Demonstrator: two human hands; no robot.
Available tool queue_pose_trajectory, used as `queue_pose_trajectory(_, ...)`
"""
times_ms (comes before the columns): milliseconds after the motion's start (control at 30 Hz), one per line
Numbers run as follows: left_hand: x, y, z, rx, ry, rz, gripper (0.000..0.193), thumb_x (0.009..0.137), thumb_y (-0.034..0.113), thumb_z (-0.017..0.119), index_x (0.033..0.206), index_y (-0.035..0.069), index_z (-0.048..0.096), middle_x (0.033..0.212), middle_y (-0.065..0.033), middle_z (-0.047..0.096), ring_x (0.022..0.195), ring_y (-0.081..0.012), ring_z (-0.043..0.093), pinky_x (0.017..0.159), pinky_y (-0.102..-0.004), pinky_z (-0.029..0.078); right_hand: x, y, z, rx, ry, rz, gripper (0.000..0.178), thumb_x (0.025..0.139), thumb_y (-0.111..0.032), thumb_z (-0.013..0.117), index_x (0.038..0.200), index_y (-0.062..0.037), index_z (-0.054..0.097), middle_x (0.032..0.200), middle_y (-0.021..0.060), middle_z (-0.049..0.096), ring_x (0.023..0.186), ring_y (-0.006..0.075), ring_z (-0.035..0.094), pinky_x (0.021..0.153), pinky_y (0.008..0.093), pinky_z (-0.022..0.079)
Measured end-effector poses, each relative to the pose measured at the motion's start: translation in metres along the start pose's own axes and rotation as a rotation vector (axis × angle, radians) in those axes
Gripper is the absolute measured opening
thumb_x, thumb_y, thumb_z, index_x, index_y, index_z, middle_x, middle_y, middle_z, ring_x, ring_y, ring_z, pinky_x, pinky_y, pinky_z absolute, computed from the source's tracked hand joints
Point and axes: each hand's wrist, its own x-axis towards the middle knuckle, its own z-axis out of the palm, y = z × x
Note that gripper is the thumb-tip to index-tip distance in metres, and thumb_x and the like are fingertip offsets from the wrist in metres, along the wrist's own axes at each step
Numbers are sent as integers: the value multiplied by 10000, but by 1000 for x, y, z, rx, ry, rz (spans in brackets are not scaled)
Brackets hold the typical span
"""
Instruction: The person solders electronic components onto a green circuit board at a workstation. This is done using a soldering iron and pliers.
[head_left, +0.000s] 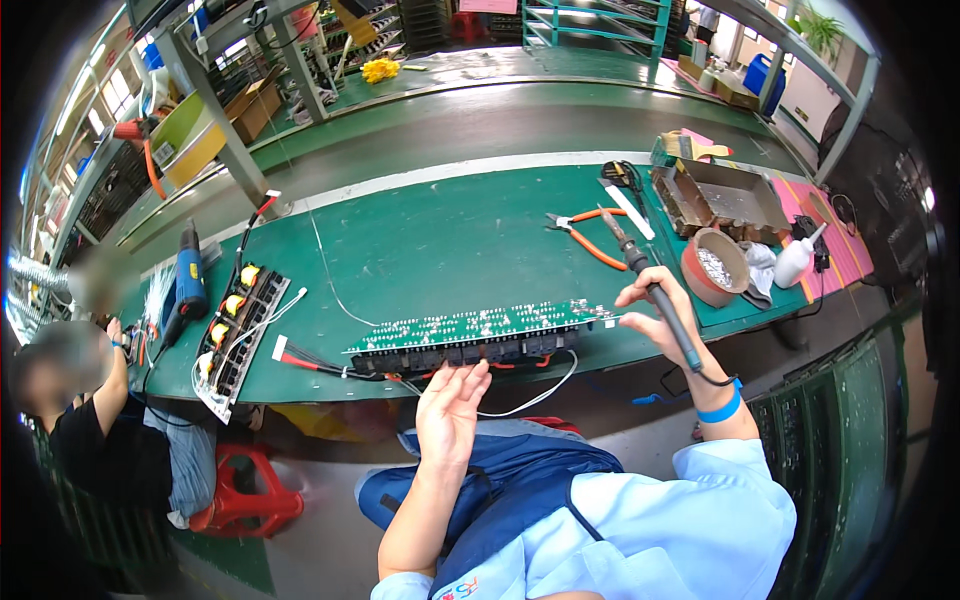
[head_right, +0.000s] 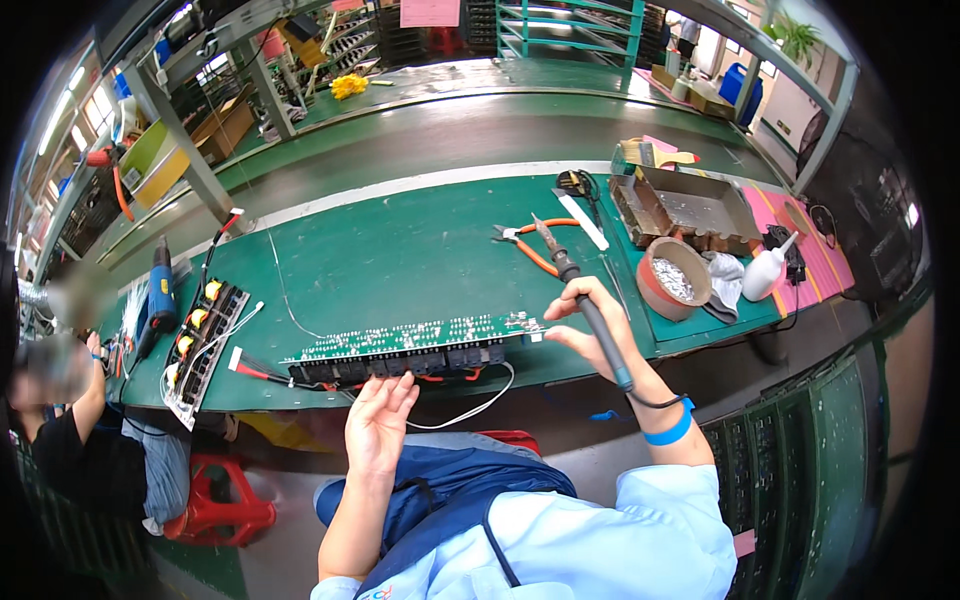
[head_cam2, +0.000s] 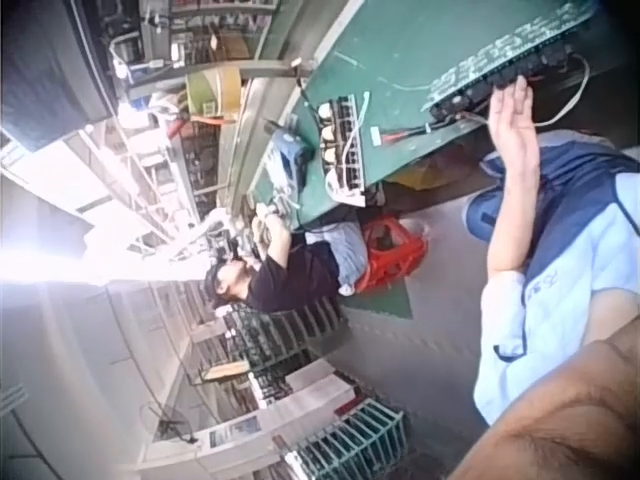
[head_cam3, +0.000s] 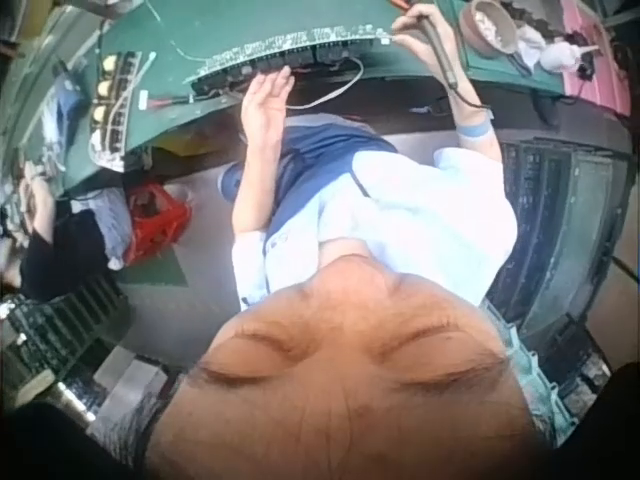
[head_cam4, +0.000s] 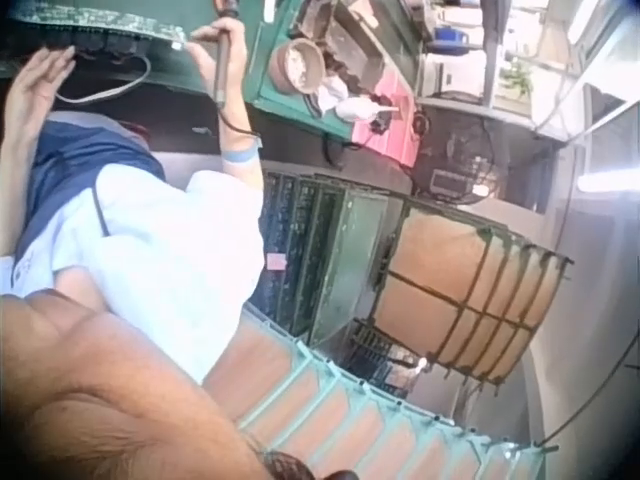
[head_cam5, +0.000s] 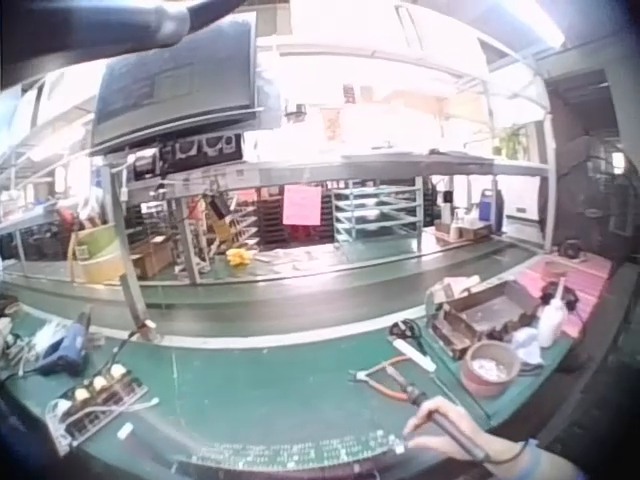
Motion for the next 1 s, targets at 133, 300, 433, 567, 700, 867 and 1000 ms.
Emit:
queue_pose_trajectory(133, 1, 0, -2, 14, -23, 1, 197, 834, 33, 425, 1015, -33, 467, 981, -152, 557, 975, -274, 532, 868, -375, 417, -2, 3, 3, -76, -10, -52, 350, 637, 30, 656, 887, -58, 427, 745, 65, 571, 731, 138, 571, 708, 263, 446)
queue_pose_trajectory(300, -33, 26, 6, 954, 87, 204, 266, 791, -6, 510, 1054, -43, 494, 926, -131, 587, 855, -196, 581, 718, -280, 473, -4, 7, 12, 60, 44, 18, 351, 635, 48, 646, 891, -51, 426, 731, 65, 566, 718, 133, 566, 681, 251, 449)
queue_pose_trajectory(433, -20, 90, -20, 1452, 268, 911, 258, 806, 91, 538, 1033, -31, 518, 922, -97, 576, 804, -165, 548, 727, -268, 429, -6, 6, 9, 64, 87, -1, 383, 621, 77, 635, 911, -49, 419, 712, 55, 544, 692, 123, 545, 673, 245, 450)
queue_pose_trajectory(567, 20, 133, -36, 1063, 397, 254, 487, 834, 393, 462, 1071, -32, 501, 1023, -114, 546, 938, -200, 509, 851, -310, 355, -8, 19, 7, 112, 91, 42, 401, 633, 83, 624, 943, -49, 406, 763, 67, 548, 693, 116, 554, 680, 240, 466)
queue_pose_trajectory(700, 38, 134, -33, 993, 288, -126, 553, 803, 510, 436, 1032, 14, 527, 991, -82, 564, 908, -167, 511, 820, -314, 353, -8, 14, 13, 244, 125, 148, 389, 673, 60, 613, 972, -44, 387, 848, 109, 572, 701, 113, 586, 636, 204, 483)
queue_pose_trajectory(867, 36, 128, -12, 783, 255, -177, 353, 778, 393, 525, 943, 83, 566, 879, -28, 589, 813, -122, 518, 743, -275, 362, -8, 23, 14, 260, 128, 103, 360, 686, 39, 622, 955, -42, 396, 839, 115, 584, 692, 124, 590, 638, 220, 484)
queue_pose_trajectory(1000, 35, 132, -25, 736, 109, -206, 282, 774, 300, 541, 948, 81, 570, 900, 4, 582, 808, -93, 503, 715, -238, 347, -15, 33, 11, 91, 147, -69, 341, 681, 34, 637, 921, -36, 405, 759, 117, 606, 699, 158, 603, 642, 252, 488)
